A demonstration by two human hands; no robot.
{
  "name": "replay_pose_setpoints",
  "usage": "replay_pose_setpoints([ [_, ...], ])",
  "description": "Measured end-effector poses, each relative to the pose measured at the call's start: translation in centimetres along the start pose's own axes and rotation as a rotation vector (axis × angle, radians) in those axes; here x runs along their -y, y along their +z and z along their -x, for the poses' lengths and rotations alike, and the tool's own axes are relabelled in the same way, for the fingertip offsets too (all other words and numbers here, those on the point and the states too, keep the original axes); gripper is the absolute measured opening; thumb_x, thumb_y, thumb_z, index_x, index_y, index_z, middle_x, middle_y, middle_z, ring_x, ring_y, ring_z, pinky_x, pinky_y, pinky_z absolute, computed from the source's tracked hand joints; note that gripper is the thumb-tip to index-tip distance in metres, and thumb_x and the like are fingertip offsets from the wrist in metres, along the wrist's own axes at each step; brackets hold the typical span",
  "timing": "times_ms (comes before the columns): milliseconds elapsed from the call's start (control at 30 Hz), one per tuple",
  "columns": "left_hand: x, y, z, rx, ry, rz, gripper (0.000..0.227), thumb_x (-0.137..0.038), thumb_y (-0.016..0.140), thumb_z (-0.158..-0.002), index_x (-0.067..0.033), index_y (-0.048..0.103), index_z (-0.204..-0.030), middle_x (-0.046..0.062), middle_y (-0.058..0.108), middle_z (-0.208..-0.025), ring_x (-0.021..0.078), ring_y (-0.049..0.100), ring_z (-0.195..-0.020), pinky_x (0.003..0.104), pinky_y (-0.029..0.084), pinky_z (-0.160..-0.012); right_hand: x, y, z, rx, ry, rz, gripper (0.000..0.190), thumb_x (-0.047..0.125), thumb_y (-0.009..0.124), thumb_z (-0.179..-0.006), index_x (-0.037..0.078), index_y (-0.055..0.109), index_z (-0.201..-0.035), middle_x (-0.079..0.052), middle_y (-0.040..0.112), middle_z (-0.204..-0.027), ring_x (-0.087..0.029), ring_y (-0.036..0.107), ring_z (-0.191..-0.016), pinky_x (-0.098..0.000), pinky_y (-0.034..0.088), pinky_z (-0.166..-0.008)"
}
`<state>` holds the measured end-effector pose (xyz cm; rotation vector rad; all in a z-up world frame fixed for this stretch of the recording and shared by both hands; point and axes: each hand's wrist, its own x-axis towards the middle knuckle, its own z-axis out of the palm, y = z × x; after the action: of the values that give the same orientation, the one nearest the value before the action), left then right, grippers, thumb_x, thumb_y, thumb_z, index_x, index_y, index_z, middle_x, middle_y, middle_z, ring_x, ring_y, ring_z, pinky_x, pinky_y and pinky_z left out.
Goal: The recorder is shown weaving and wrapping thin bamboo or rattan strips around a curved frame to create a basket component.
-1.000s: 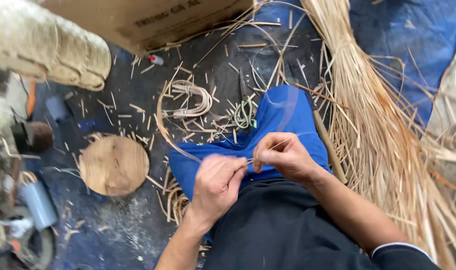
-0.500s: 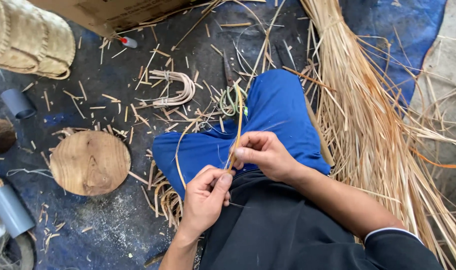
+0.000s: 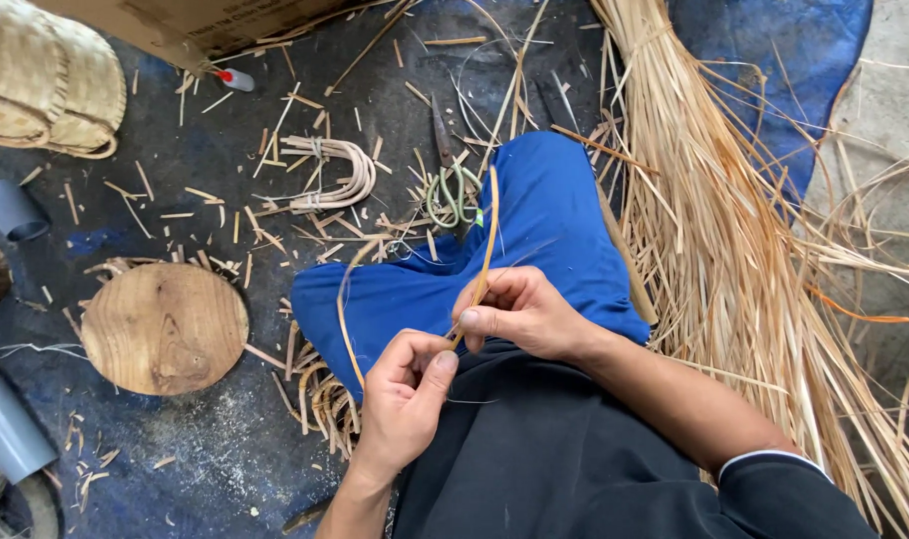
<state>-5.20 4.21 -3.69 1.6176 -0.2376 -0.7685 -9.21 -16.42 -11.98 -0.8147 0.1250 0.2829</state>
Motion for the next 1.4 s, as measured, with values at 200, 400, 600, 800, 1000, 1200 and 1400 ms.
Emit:
replay_pose_setpoints([
  [200,-3.1,1.6,-0.6,-0.178,0.416,-0.530,0.014,-0.006,0.074,-0.092,-0.0007,0.064,-0.101,0.007,0.062,-0.091,0.0109,0.059,-0.069,0.026,0.048,-0.058,1.2,1.2,0.4,0.054,-0.076,0.023,0.018,0.006,0.069,-0.104,-0.005,0.067,-0.118,-0.010,0.071,-0.105,-0.015,0.071,-0.091,-0.0323,0.060,-0.083],
  [400,-3.5,1.1,-0.6,-0.258,0.566,-0.646,0.009,-0.004,0.070,-0.097,-0.0008,0.065,-0.105,0.011,0.067,-0.091,0.0219,0.069,-0.077,0.031,0.055,-0.066,1.2,1.7,0.0,0.085,-0.137,0.043,0.023,0.004,0.066,-0.098,-0.001,0.063,-0.120,-0.008,0.072,-0.109,-0.013,0.071,-0.090,-0.0299,0.061,-0.082],
  [600,-4.0,0.2,-0.3,-0.254,0.426,-0.816,0.008,-0.010,0.070,-0.098,-0.0024,0.068,-0.099,0.010,0.067,-0.081,0.0269,0.067,-0.069,0.036,0.052,-0.063,0.8,1.1,0.1,0.012,0.008,0.373,0.014,0.010,0.066,-0.103,-0.003,0.071,-0.106,-0.006,0.071,-0.086,-0.010,0.067,-0.071,-0.0266,0.056,-0.064],
  [800,-4.0,0.4,0.2,-0.239,0.061,-0.447,0.011,-0.012,0.071,-0.093,-0.0023,0.072,-0.099,0.003,0.067,-0.076,0.0118,0.054,-0.057,0.027,0.046,-0.052,1.8,1.4,0.3,0.048,-0.042,0.099,0.019,0.012,0.064,-0.101,0.000,0.066,-0.116,-0.008,0.072,-0.096,-0.012,0.069,-0.078,-0.0287,0.058,-0.073],
  [1000,-2.6,-0.4,0.8,-0.150,0.087,-0.337,0.009,-0.009,0.069,-0.095,-0.0003,0.068,-0.093,0.001,0.063,-0.083,0.0056,0.052,-0.066,0.022,0.044,-0.060,0.2,-1.1,0.5,0.015,-0.126,-0.072,0.020,0.009,0.059,-0.109,-0.006,0.067,-0.120,-0.018,0.073,-0.104,-0.021,0.073,-0.084,-0.0371,0.061,-0.078],
  [1200,-2.4,-0.9,1.0,-0.131,-0.002,-0.316,0.009,-0.009,0.070,-0.095,0.0001,0.068,-0.093,0.002,0.062,-0.080,0.0075,0.050,-0.064,0.024,0.043,-0.058,2.3,-0.5,0.0,-0.058,-0.155,-0.300,0.029,0.009,0.058,-0.098,0.002,0.062,-0.126,-0.016,0.073,-0.107,-0.020,0.073,-0.082,-0.0345,0.061,-0.074],
  [1400,-2.8,0.2,-0.2,-0.047,-0.014,-0.245,0.041,-0.009,0.072,-0.089,0.0024,0.060,-0.127,0.006,0.071,-0.102,0.0105,0.067,-0.089,0.025,0.056,-0.081,0.9,-0.2,0.7,-0.035,-0.071,0.022,0.016,0.010,0.061,-0.106,-0.004,0.066,-0.113,-0.014,0.074,-0.099,-0.016,0.072,-0.080,-0.0313,0.060,-0.074],
])
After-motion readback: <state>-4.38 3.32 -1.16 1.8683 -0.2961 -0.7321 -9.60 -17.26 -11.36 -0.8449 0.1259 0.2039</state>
